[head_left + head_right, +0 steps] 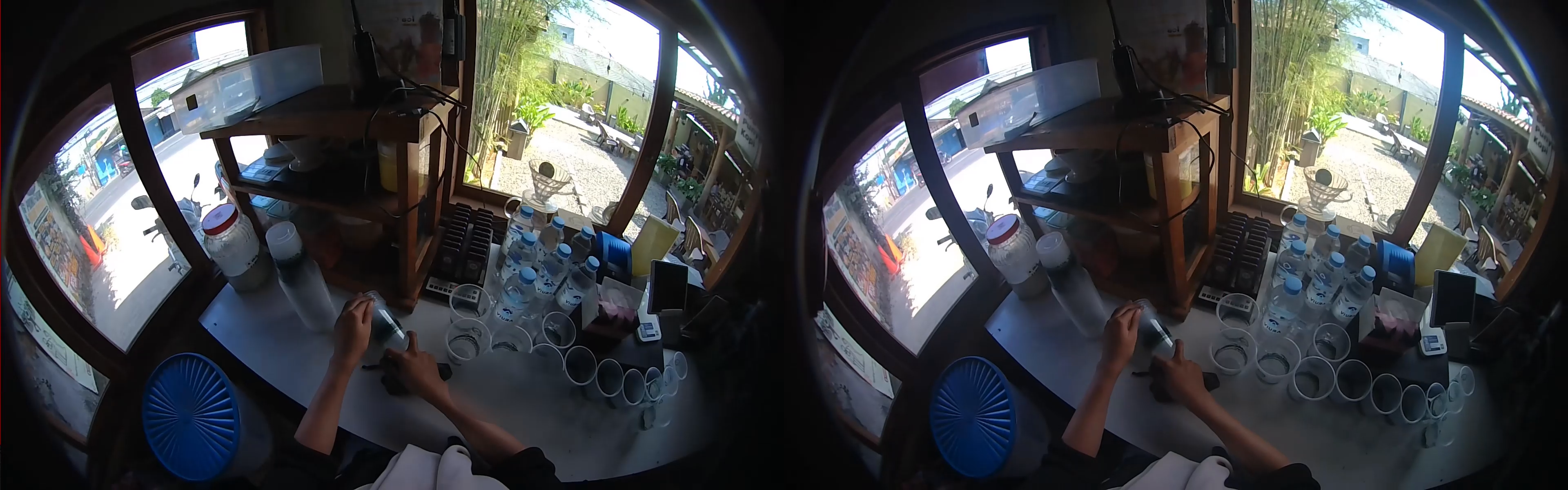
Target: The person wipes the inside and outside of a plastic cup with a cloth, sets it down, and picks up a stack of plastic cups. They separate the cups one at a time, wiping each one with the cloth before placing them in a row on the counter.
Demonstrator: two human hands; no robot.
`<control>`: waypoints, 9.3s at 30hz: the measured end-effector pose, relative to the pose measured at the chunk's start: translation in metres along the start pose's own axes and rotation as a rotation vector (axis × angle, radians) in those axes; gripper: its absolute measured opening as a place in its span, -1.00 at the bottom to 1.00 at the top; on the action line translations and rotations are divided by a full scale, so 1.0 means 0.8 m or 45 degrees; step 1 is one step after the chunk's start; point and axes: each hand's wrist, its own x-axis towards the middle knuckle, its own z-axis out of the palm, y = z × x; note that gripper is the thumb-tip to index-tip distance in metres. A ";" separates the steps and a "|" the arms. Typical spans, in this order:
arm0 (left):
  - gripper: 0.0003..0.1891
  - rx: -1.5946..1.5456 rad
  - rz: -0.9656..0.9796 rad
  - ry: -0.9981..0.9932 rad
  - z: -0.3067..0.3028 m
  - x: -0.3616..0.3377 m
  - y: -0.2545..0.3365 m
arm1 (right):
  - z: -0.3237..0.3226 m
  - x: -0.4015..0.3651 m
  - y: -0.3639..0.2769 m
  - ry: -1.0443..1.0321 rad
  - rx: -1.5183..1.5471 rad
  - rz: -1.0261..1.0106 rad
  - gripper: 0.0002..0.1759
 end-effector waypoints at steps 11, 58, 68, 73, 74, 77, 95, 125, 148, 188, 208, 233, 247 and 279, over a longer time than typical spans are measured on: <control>-0.82 -0.322 -0.028 -0.272 -0.014 0.040 -0.023 | -0.001 -0.013 -0.004 -0.031 -0.034 -0.046 -0.73; -0.70 -0.761 -0.096 0.358 0.021 0.028 0.012 | -0.190 -0.057 -0.044 -0.013 0.630 -0.019 -0.60; -0.26 -1.735 -0.499 -0.518 0.002 0.009 0.075 | -0.162 -0.056 -0.032 -0.125 0.624 -0.147 -0.52; -0.28 -1.700 -0.457 -0.502 -0.010 0.012 0.095 | -0.229 -0.075 -0.038 0.762 0.909 -0.045 -0.62; -0.28 -1.771 -0.461 -0.507 -0.013 0.009 0.102 | -0.230 -0.076 -0.042 1.150 0.927 -0.003 -0.63; -0.27 -1.979 -0.451 -0.621 -0.012 0.004 0.121 | -0.202 -0.069 -0.052 1.495 0.839 -0.177 -0.61; -0.25 -2.255 -0.594 -0.513 -0.015 -0.032 0.132 | -0.119 -0.049 -0.072 0.762 0.448 -0.250 -0.39; -0.09 -1.561 0.158 -0.487 -0.054 0.008 0.111 | -0.140 -0.029 -0.022 0.241 2.037 0.366 -0.41; -0.24 -1.705 -0.158 -0.401 -0.057 -0.025 0.108 | -0.139 -0.021 -0.063 0.626 0.324 -0.627 -0.39; -0.29 -1.727 -0.417 -0.064 -0.060 -0.038 0.149 | -0.136 -0.013 -0.097 0.899 0.361 -0.404 -0.51; 0.10 -0.685 0.428 0.363 -0.060 -0.038 0.118 | -0.149 -0.050 -0.054 0.122 2.303 0.809 -0.63; -0.19 -0.575 -0.127 0.070 0.063 -0.026 0.080 | -0.170 -0.043 -0.010 0.678 1.930 0.470 -0.63; -0.75 -0.195 -0.713 0.024 -0.136 -0.094 -0.059 | -0.008 -0.003 -0.063 0.120 0.371 -0.092 -0.40; -0.65 -0.228 -0.066 0.439 0.006 -0.014 -0.051 | -0.126 -0.113 -0.003 -0.108 0.761 0.481 -0.40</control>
